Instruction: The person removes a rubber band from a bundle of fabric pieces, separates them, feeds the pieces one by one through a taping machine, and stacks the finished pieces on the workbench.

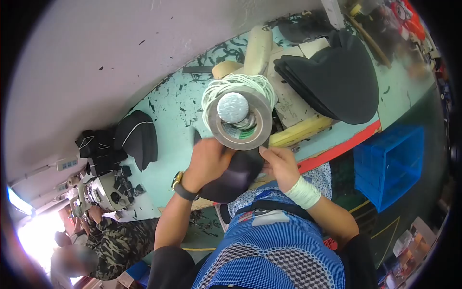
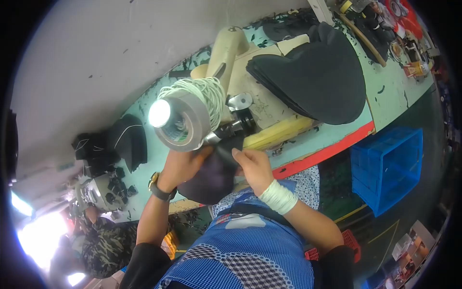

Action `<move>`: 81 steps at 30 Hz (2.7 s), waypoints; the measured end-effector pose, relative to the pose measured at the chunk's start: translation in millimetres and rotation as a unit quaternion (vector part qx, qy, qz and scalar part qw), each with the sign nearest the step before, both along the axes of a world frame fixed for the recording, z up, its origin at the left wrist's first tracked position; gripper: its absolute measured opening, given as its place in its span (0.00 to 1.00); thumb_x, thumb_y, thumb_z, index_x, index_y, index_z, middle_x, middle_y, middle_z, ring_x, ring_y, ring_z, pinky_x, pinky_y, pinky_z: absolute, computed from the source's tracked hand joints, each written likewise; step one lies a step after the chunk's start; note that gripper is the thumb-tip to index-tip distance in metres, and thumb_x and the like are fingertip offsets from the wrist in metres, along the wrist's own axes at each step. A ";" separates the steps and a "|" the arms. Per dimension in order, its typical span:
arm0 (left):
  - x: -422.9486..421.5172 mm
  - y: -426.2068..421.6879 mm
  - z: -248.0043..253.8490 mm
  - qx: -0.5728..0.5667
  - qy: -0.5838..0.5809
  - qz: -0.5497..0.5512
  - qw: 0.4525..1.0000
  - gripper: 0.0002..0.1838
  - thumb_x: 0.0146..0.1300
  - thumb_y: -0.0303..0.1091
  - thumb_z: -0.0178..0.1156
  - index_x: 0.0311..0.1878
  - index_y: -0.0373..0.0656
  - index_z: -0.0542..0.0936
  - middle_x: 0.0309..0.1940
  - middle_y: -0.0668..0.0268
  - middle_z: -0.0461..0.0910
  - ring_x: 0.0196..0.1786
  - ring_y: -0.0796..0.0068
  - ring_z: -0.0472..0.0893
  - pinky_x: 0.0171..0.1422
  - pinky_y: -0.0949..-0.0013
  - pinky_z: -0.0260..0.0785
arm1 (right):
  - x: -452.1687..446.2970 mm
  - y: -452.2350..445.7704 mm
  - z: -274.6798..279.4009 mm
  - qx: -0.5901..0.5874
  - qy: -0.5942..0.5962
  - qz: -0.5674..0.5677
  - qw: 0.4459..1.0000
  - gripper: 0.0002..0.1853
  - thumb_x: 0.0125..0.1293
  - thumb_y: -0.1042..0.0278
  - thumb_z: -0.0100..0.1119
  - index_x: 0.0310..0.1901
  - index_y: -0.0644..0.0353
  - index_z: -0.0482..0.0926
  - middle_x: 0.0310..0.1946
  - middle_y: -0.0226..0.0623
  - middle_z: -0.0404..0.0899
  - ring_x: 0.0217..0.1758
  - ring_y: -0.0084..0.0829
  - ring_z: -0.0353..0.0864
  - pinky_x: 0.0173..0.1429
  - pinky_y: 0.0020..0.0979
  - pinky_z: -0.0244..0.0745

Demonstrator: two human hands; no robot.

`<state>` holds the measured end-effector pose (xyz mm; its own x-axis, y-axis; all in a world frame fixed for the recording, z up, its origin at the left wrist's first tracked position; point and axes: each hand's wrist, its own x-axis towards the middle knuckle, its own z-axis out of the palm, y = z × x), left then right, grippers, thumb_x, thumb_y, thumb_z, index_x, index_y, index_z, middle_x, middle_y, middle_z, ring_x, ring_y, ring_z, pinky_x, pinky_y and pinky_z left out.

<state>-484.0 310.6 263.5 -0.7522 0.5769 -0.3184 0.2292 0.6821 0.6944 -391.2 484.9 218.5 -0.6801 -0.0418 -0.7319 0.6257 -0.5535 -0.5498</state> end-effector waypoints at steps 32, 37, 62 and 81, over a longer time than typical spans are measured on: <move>-15.8 -10.9 -15.1 0.098 -0.480 0.132 0.862 0.22 0.73 0.44 0.47 0.38 0.30 0.77 0.26 0.54 0.82 0.25 0.67 0.83 0.29 0.69 0.77 | 65.9 61.2 136.3 0.446 0.143 0.020 0.883 0.15 0.66 0.76 0.53 0.52 0.70 0.79 0.54 0.49 0.79 0.60 0.38 0.76 0.68 0.39 0.64; 22.3 -62.0 -66.5 -0.077 -0.295 0.091 0.948 0.27 0.64 0.53 0.58 0.39 0.30 0.77 0.34 0.52 0.84 0.36 0.63 0.85 0.35 0.63 0.77 | -3.6 112.3 119.6 0.678 0.157 -0.212 0.686 0.18 0.60 0.83 0.50 0.53 0.71 0.77 0.57 0.61 0.74 0.62 0.51 0.74 0.66 0.47 0.67; -5.5 -8.5 10.4 -0.004 0.013 -0.047 0.999 0.10 0.66 0.37 0.58 0.39 0.39 0.81 0.28 0.58 0.82 0.28 0.63 0.79 0.36 0.65 0.69 | 5.2 -0.2 -16.2 0.071 0.028 0.036 0.996 0.13 0.66 0.64 0.63 0.35 0.70 0.81 0.25 0.30 0.80 0.27 0.15 0.74 0.30 0.22 0.69; -12.6 23.3 1.6 0.021 -0.417 0.144 0.897 0.15 0.74 0.38 0.47 0.45 0.33 0.73 0.21 0.61 0.79 0.20 0.75 0.79 0.23 0.75 0.72 | -12.5 69.2 68.8 0.604 0.290 0.153 0.727 0.08 0.64 0.76 0.56 0.42 0.70 0.80 0.26 0.55 0.80 0.28 0.51 0.82 0.33 0.37 0.74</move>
